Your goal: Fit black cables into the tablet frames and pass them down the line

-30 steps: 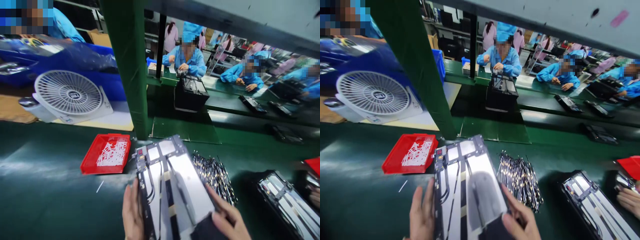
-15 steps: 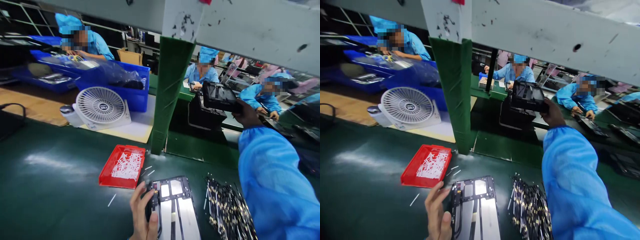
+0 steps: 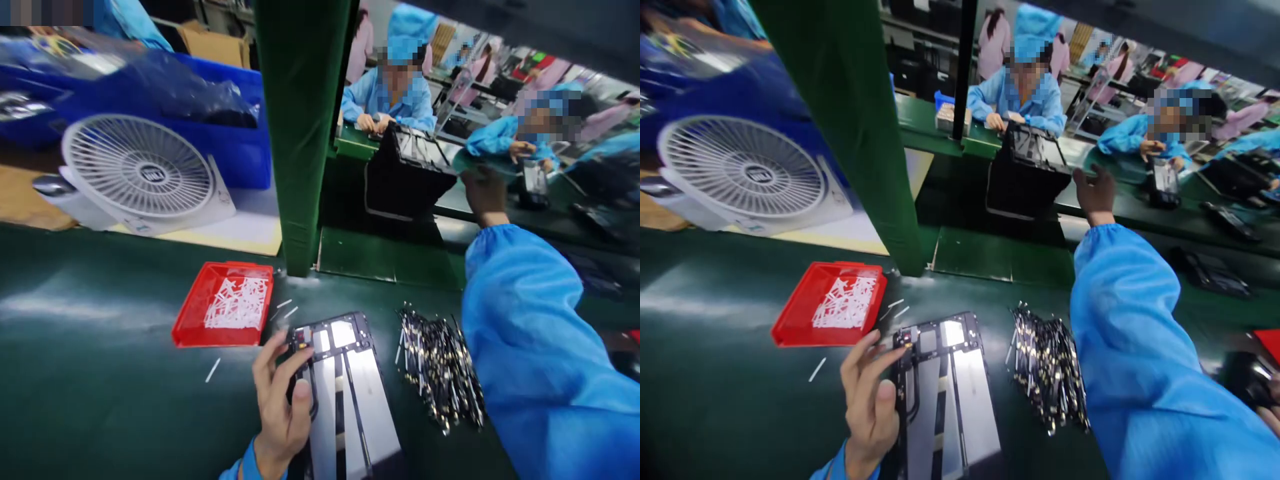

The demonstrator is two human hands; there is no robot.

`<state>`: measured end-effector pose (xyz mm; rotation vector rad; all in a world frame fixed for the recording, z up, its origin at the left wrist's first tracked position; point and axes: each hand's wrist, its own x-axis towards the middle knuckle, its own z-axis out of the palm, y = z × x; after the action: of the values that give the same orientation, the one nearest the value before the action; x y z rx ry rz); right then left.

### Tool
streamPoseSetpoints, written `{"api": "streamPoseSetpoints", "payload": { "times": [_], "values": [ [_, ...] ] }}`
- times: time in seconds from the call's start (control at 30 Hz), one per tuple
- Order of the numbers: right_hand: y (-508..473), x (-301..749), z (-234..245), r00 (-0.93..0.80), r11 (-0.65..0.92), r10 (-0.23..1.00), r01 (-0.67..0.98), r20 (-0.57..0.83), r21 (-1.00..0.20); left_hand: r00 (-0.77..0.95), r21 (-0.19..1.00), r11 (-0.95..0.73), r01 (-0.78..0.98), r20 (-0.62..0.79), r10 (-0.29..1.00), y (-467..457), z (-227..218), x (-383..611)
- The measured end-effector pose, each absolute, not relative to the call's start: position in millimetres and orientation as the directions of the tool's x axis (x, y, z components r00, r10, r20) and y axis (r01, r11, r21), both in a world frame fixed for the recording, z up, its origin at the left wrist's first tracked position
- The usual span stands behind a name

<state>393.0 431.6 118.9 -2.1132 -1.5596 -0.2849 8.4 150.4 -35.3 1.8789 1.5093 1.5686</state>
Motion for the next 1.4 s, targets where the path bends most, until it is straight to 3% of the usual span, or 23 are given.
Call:
{"api": "streamPoseSetpoints", "payload": {
  "times": [0.1,0.2,0.3,0.4,0.57,0.83,0.97,1.07,1.2,1.3,1.4],
  "values": [
    [355,389,115,0.261,-0.183,0.902,0.952,0.343,-0.244,-0.14,0.774,-0.402,0.489,0.524,0.84,148,-28,11],
    [252,372,91,0.124,-0.114,0.992,0.964,0.025,-0.239,-0.139,0.814,-0.381,0.44,0.48,0.866,141,-23,14],
    [164,346,48,0.07,-0.127,0.965,0.968,-0.254,-0.217,-0.128,0.834,-0.367,0.413,0.452,0.883,127,-22,16],
    [118,320,8,0.128,-0.194,0.928,0.968,-0.35,-0.161,-0.141,0.854,-0.326,0.406,0.411,0.901,108,-23,16],
    [105,307,-10,0.169,-0.254,0.916,0.946,-0.363,-0.201,-0.181,0.905,-0.206,0.372,0.288,0.94,71,-33,10],
    [73,316,18,0.18,-0.275,0.956,0.831,-0.233,-0.484,-0.044,0.936,0.01,0.352,0.006,0.999,9,-48,-6],
    [50,272,24,0.107,-0.284,0.954,0.622,-0.28,-0.729,0.019,0.916,0.115,0.384,-0.133,0.991,-2,-38,-6],
    [42,228,22,0.021,-0.278,0.953,0.452,-0.301,-0.848,0.03,0.917,0.312,0.248,-0.329,0.944,-1,-30,-11],
    [43,188,7,-0.017,-0.202,0.975,0.346,-0.222,-0.916,0.169,0.856,0.515,0.046,-0.515,0.841,-6,-21,-22],
    [46,179,-8,-0.011,-0.16,0.985,0.345,-0.175,-0.925,0.178,0.85,0.519,0.089,-0.526,0.832,-17,-14,-16],
    [45,178,-17,-0.011,-0.158,0.985,0.355,-0.173,-0.921,0.066,0.871,0.473,0.129,-0.484,0.873,-28,-12,0]
  ]
}}
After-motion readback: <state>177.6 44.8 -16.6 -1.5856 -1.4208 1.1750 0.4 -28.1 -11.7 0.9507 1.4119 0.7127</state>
